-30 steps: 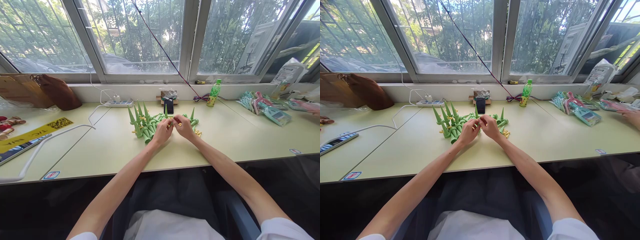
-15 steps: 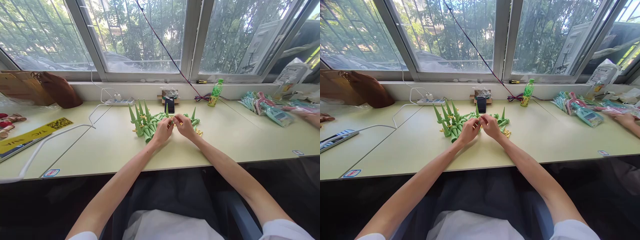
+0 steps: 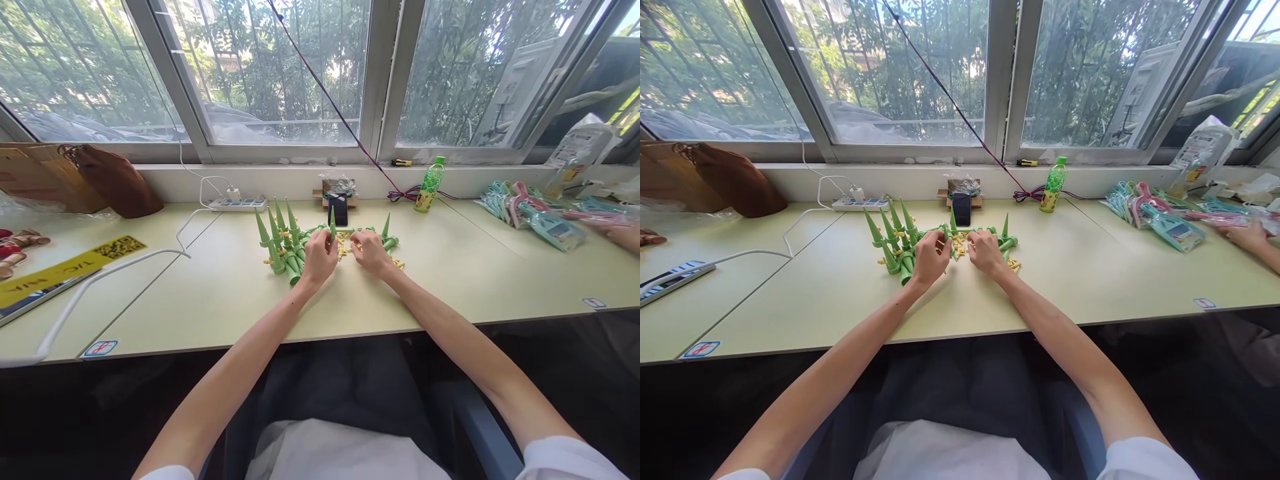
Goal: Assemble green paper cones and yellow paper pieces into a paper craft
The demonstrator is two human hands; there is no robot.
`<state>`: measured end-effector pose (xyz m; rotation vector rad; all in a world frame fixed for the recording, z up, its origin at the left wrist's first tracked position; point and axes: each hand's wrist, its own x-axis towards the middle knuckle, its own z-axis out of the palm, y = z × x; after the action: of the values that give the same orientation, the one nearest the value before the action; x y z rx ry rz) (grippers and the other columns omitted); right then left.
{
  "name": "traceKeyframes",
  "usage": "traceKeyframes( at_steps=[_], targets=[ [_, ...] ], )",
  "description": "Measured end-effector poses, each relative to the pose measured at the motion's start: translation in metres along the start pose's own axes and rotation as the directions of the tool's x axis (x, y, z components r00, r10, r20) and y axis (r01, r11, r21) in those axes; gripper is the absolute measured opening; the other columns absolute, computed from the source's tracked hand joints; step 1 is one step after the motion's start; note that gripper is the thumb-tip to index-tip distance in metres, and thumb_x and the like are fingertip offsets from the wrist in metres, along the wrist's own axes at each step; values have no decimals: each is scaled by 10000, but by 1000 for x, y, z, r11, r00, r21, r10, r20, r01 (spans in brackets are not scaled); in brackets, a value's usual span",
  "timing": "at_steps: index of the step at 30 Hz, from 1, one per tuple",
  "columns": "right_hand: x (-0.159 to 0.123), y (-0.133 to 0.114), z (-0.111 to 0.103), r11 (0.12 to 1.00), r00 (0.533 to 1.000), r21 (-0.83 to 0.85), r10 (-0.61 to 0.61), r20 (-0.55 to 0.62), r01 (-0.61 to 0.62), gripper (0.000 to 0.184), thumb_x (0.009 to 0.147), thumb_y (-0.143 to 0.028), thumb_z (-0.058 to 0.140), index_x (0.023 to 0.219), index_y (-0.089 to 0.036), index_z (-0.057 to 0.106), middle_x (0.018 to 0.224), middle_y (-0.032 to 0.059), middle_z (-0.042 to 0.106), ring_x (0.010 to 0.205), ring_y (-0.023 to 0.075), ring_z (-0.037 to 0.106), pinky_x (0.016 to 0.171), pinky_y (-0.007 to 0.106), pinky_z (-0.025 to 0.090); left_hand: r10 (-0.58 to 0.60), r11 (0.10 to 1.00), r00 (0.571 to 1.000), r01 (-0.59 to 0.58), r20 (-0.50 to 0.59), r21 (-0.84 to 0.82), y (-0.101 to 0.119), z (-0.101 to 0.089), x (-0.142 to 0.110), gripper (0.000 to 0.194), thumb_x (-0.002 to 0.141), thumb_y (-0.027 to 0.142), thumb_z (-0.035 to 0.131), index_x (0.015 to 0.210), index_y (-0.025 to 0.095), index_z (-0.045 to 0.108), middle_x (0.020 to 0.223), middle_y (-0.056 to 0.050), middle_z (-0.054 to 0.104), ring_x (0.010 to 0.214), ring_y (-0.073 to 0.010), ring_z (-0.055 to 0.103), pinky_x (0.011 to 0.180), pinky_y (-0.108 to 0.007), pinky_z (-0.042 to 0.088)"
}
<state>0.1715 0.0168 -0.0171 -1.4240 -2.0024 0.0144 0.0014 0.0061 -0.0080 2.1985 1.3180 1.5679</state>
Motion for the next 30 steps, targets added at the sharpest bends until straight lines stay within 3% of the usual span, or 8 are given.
traceKeyframes(
  at_steps=[6,30],
  targets=[
    [-2,-2,2,999,997,-44,-26,77,29,193,906,-178,536,1033,-162,681,1043,153,678,1054,315,557,921,443,376,-20,999,998,18,-57,-26,3,-2,2,112,912,196,576,811,204,527,821,-33,597,609,-136,557,627,-291,478],
    [-5,-2,2,998,987,-52,-22,160,31,330,866,-87,520,1156,-151,661,1149,160,667,1072,287,590,985,444,382,-1,1000,1000,1,19,-10,3,1,-1,170,924,235,563,773,211,487,759,-19,588,596,-136,537,609,-295,438]
  ],
)
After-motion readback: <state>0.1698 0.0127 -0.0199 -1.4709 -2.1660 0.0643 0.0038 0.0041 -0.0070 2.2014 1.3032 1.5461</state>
